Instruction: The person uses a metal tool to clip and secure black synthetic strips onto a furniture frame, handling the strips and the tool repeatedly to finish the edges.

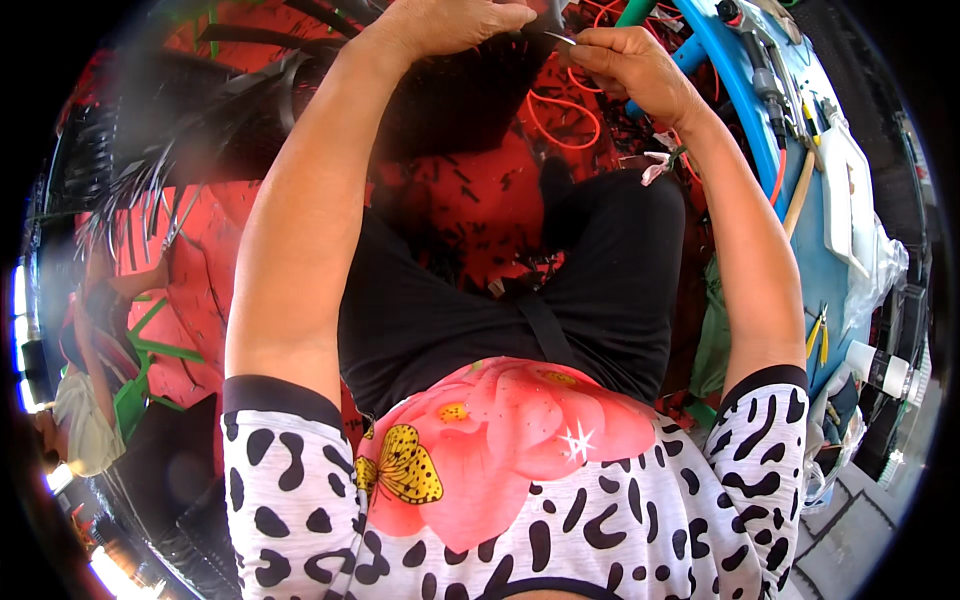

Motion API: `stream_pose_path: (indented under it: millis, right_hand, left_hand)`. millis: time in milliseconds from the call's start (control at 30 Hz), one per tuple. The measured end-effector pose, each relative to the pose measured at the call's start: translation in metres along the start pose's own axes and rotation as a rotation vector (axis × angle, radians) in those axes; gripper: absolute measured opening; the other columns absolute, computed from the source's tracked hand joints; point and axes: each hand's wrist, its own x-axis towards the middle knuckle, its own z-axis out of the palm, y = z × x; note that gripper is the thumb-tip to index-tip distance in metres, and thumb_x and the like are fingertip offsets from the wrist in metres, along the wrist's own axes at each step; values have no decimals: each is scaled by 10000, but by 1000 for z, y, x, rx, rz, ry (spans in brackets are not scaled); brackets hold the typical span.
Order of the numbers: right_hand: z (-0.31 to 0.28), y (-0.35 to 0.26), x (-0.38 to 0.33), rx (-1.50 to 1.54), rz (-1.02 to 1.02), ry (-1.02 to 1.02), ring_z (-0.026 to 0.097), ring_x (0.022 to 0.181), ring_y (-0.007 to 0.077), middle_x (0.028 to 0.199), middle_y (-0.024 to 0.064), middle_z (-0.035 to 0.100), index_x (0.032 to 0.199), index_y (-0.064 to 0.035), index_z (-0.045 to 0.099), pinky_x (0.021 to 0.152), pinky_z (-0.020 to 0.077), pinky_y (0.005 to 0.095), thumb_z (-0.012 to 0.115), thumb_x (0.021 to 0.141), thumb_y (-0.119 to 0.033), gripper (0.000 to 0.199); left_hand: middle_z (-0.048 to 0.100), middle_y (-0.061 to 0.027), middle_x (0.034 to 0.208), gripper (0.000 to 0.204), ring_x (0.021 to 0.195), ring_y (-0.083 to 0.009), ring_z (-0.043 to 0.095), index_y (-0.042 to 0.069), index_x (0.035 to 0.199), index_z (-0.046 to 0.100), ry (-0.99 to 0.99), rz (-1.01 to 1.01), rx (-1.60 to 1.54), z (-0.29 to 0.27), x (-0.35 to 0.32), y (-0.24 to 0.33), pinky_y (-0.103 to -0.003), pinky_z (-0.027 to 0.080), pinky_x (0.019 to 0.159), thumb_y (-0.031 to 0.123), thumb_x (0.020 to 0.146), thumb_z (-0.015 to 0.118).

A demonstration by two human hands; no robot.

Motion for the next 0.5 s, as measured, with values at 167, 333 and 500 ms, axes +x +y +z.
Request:
stream_pose_path:
  millis: [167,333,500]
  right_hand:
    - [13,-21,-7,175,181,81,315,466,25,559,-48,371,863,-7,606,417,225,195,470,937,-239,279]
    - [20,-20,-6,137,170,86,338,456,34,559,-33,393,876,-1,602,405,243,204,475,933,-225,264]
    - [26,-4,-13,-53,-179,156,506,524,162,573,109,499,876,-8,621,524,415,327,529,890,-225,237]
  left_hand:
    - [561,-128,565,193,517,-158,533,-27,700,615,32,84,-21,1,3,-5,-321,422,503,156,765,615]
    - [581,-119,573,177,529,-163,561,-25,704,623,28,23,-42,1,0,-5,-317,434,509,143,759,615]
    - [594,-119,581,175,532,-162,569,-24,701,629,31,27,-53,1,-4,1,-313,438,511,142,754,616]
